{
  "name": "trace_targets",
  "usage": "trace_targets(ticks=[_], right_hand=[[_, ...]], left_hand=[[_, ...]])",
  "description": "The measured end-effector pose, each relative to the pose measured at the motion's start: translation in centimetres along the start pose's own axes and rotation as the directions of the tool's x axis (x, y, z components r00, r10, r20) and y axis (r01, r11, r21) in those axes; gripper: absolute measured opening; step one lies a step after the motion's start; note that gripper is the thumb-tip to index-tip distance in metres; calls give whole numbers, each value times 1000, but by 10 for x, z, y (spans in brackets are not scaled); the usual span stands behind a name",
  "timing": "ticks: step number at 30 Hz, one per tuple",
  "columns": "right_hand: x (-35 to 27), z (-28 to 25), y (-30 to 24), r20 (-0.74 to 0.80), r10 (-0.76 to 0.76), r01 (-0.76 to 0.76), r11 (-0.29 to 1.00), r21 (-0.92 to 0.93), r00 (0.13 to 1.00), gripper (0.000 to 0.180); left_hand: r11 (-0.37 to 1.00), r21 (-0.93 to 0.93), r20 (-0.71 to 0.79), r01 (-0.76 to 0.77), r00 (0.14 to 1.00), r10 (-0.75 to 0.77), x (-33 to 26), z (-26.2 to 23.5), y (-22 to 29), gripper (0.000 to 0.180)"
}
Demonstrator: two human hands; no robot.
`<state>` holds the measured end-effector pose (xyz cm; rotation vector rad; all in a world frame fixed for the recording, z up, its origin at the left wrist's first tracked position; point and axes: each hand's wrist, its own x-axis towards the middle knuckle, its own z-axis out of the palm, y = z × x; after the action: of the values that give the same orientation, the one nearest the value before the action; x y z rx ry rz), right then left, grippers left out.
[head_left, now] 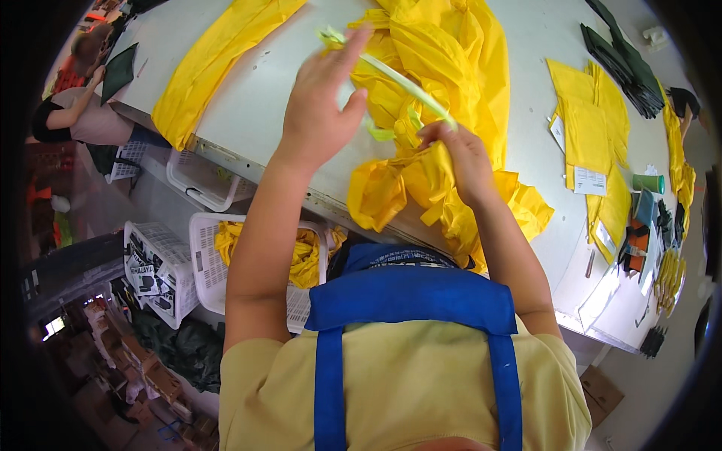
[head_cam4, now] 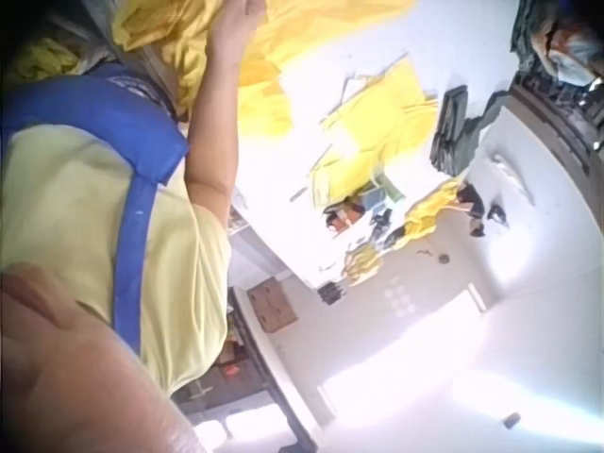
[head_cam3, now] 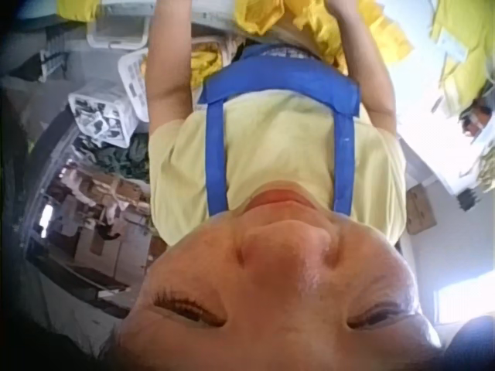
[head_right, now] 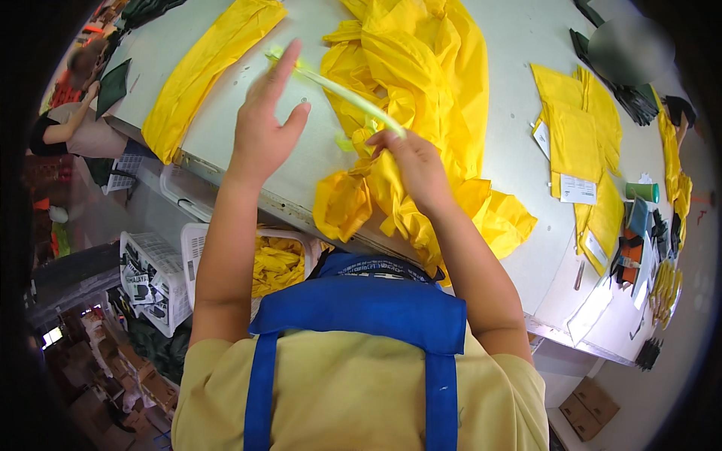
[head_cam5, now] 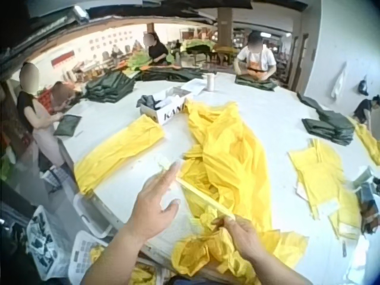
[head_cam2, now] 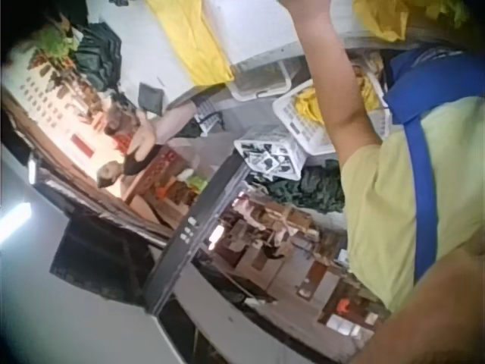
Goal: The person folds a yellow garment on a table, smooths it, and places it into a white basket. They then pick up another yellow garment, unfold it, and trim loose threads using scissors before folding it again.
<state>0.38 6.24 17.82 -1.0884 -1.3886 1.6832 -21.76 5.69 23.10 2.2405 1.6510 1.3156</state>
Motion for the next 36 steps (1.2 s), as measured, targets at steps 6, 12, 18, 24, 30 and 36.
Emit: trace_targets(ticks=[6, 12, 18, 24, 30, 36], right_hand=[[-6, -1, -18, -117, 232, -150, 865, 479, 966, 44], [-1, -48, -8, -327, -134, 280, 846, 455, 936, 36], [-11, -77, -42, -543, -115, 376, 836, 399, 832, 28], [-12, 8, 40, -133, -174, 148, 971, -185, 976, 22], [13, 10, 17, -113, -111, 137, 957, 255, 987, 27], [8, 13, 31, -256, -102, 112, 994, 22, 961, 14]], left_hand=[[906, -348, 309, 241, 942, -132, -59, 49, 25, 59], [950, -161, 293, 266, 932, -211, -67, 69, 2, 29], [211, -716, 505, 666, 701, -504, -82, 63, 0, 26], [214, -765, 406, 608, 712, -573, -56, 54, 17, 30], [916, -282, 139, 285, 957, -254, -46, 25, 7, 31], [951, -107, 74, 291, 956, -284, -53, 36, 2, 22]])
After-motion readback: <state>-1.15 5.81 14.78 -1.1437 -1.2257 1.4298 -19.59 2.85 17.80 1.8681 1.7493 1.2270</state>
